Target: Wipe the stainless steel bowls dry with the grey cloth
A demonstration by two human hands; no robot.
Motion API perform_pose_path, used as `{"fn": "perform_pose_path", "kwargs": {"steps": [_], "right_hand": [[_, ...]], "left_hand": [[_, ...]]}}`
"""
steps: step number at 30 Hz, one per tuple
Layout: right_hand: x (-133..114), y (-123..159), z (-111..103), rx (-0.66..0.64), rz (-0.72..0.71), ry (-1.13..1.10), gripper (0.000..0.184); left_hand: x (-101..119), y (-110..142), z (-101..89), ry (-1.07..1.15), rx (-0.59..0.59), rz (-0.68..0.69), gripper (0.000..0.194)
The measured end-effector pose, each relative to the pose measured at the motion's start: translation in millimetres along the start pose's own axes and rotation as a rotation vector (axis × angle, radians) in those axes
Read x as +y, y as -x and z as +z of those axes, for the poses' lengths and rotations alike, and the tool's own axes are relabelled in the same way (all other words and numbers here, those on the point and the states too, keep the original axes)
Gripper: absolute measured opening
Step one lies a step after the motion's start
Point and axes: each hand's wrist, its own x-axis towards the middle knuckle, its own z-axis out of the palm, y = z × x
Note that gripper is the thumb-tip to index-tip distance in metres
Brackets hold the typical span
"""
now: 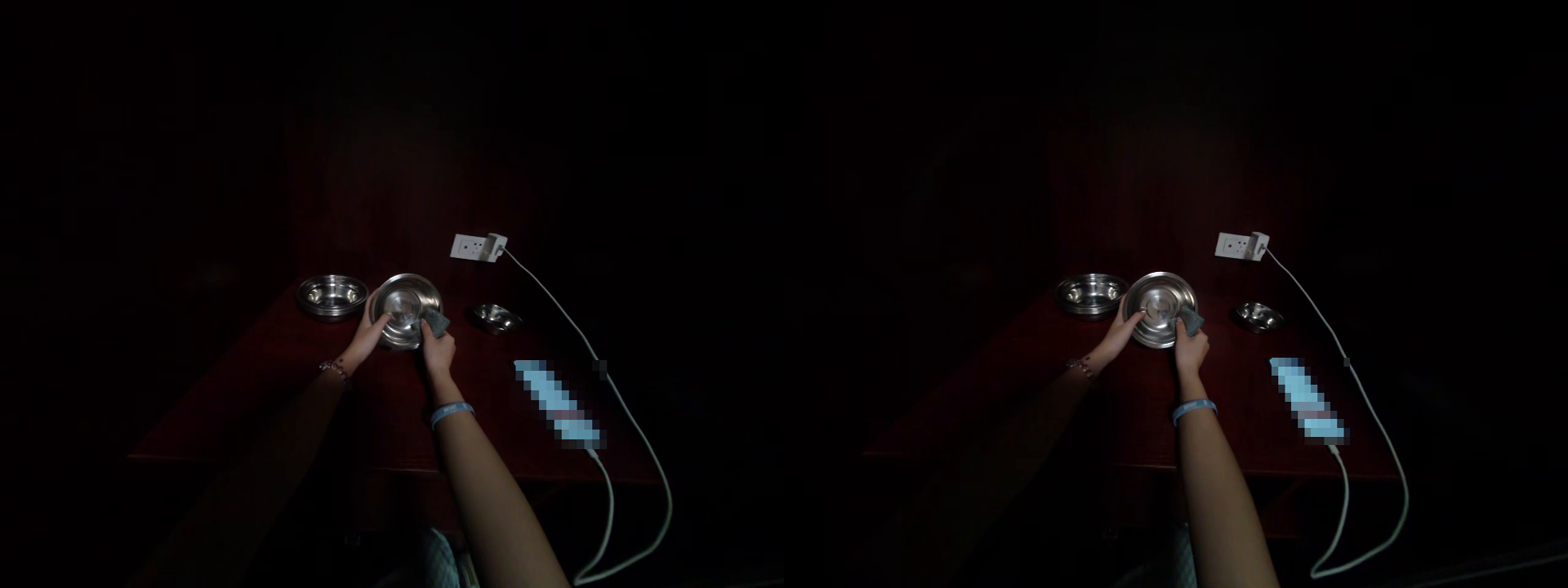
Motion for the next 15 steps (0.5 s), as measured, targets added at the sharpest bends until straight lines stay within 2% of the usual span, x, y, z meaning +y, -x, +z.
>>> {"fn": "perform_pose_path", "kwargs": {"steps": [8,15], "right_hand": [[-3.6,0.8,0.0,0.043,0.042,-0.023,0.030],[-0.6,1.9,3.0,0.029,0.050,-0.035,0.033]], "left_hand": [[-2.2,-1.6,-1.1,-0.019,-0.033,0.004,0.061],[-3.8,4.8,4.9,-0.062,-0.093,0.044,0.078]]}}
